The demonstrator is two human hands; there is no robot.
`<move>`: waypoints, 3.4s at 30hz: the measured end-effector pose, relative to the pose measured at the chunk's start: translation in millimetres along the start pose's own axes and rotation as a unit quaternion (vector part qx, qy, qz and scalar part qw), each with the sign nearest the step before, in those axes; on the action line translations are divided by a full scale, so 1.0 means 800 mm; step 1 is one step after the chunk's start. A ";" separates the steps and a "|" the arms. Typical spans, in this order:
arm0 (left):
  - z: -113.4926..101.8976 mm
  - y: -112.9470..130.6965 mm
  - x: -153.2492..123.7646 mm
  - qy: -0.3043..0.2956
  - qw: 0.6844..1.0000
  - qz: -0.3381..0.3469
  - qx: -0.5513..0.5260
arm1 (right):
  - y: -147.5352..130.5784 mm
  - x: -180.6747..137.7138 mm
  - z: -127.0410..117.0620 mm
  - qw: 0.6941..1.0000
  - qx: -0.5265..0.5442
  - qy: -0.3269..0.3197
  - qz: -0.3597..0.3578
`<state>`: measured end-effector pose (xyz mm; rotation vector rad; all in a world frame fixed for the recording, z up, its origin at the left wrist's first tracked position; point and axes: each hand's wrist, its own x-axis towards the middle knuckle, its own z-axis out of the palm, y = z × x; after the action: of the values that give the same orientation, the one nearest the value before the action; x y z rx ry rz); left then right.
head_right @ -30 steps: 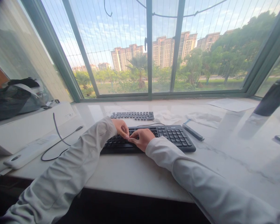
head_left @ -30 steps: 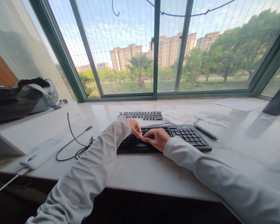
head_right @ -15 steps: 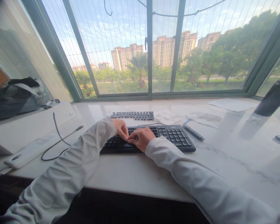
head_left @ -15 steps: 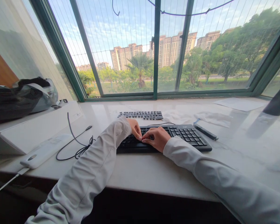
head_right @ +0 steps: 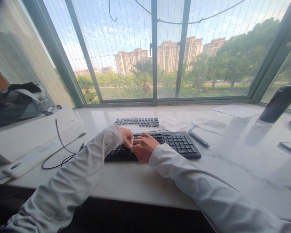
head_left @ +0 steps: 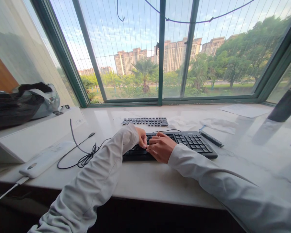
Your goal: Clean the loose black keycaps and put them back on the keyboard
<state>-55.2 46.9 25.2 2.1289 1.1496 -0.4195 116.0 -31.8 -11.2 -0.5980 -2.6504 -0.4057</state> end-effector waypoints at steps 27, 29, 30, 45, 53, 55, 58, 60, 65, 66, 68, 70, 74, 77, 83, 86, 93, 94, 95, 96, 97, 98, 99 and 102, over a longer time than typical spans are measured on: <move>-0.008 -0.044 0.034 0.483 0.850 -0.162 0.135 | 0.167 -0.078 -0.030 0.873 -0.112 -0.121 0.459; -0.012 -0.034 0.044 0.471 0.852 -0.159 0.163 | 0.172 -0.079 -0.028 0.881 -0.105 -0.105 0.449; -0.015 -0.030 0.050 0.465 0.853 -0.161 0.177 | 0.176 -0.081 -0.026 0.883 -0.102 -0.102 0.447; -0.028 0.000 0.083 0.419 0.844 -0.198 0.270 | 0.212 -0.104 -0.001 0.858 -0.016 -0.152 0.491; -0.029 0.029 0.051 0.489 0.807 -0.176 0.280 | 0.197 -0.096 -0.013 0.857 -0.064 -0.079 0.506; -0.024 0.045 0.040 0.516 0.795 -0.157 0.278 | 0.189 -0.090 -0.019 0.853 -0.064 0.002 0.519; -0.008 0.069 0.029 0.601 0.754 -0.092 0.247 | 0.178 -0.078 -0.023 0.826 0.038 0.162 0.539; 0.008 0.081 0.027 0.638 0.735 -0.047 0.225 | 0.173 -0.068 -0.021 0.793 0.160 0.234 0.540; 0.043 0.086 0.038 0.663 0.720 0.040 0.201 | 0.152 -0.046 -0.011 0.680 0.499 0.269 0.465; 0.048 0.084 0.040 0.659 0.720 0.062 0.207 | 0.146 -0.042 -0.009 0.659 0.548 0.270 0.439; 0.053 0.080 0.041 0.653 0.720 0.092 0.214 | 0.133 -0.036 -0.008 0.614 0.630 0.261 0.397; 0.056 0.076 0.039 0.652 0.722 0.098 0.210 | 0.121 -0.032 -0.006 0.567 0.690 0.241 0.380; 0.057 0.076 0.031 0.647 0.732 0.090 0.193 | 0.112 -0.029 0.000 0.539 0.705 0.217 0.406; 0.058 0.081 0.027 0.639 0.742 0.088 0.184 | 0.114 -0.029 0.006 0.558 0.674 0.230 0.426; 0.058 0.080 0.030 0.645 0.736 0.098 0.180 | 0.116 -0.032 0.006 0.542 0.721 0.182 0.392; 0.059 0.076 0.034 0.652 0.729 0.098 0.182 | 0.115 -0.034 0.007 0.532 0.737 0.169 0.382; 0.060 0.076 0.032 0.652 0.732 0.107 0.169 | 0.111 -0.031 0.005 0.534 0.713 0.225 0.395; 0.060 0.076 0.032 0.656 0.729 0.107 0.165 | 0.110 -0.030 0.004 0.534 0.707 0.234 0.401; 0.060 0.076 0.032 0.661 0.725 0.107 0.161 | 0.110 -0.029 0.005 0.533 0.702 0.240 0.407; 0.060 0.076 0.033 0.665 0.721 0.109 0.158 | 0.110 -0.028 0.005 0.533 0.698 0.246 0.410; 0.060 0.076 0.034 0.669 0.719 0.111 0.154 | 0.110 -0.028 0.006 0.534 0.694 0.251 0.413; 0.060 0.075 0.035 0.671 0.717 0.113 0.151 | 0.111 -0.028 0.006 0.536 0.691 0.253 0.414; 0.059 0.075 0.037 0.673 0.716 0.113 0.147 | 0.112 -0.028 0.007 0.539 0.689 0.253 0.413; 0.059 0.073 0.042 0.675 0.719 0.098 0.134 | 0.114 -0.029 0.008 0.539 0.705 0.241 0.392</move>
<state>13.1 12.5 -3.6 2.7295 1.5387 1.4239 175.4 41.6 -9.3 -0.7431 -1.1444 1.4599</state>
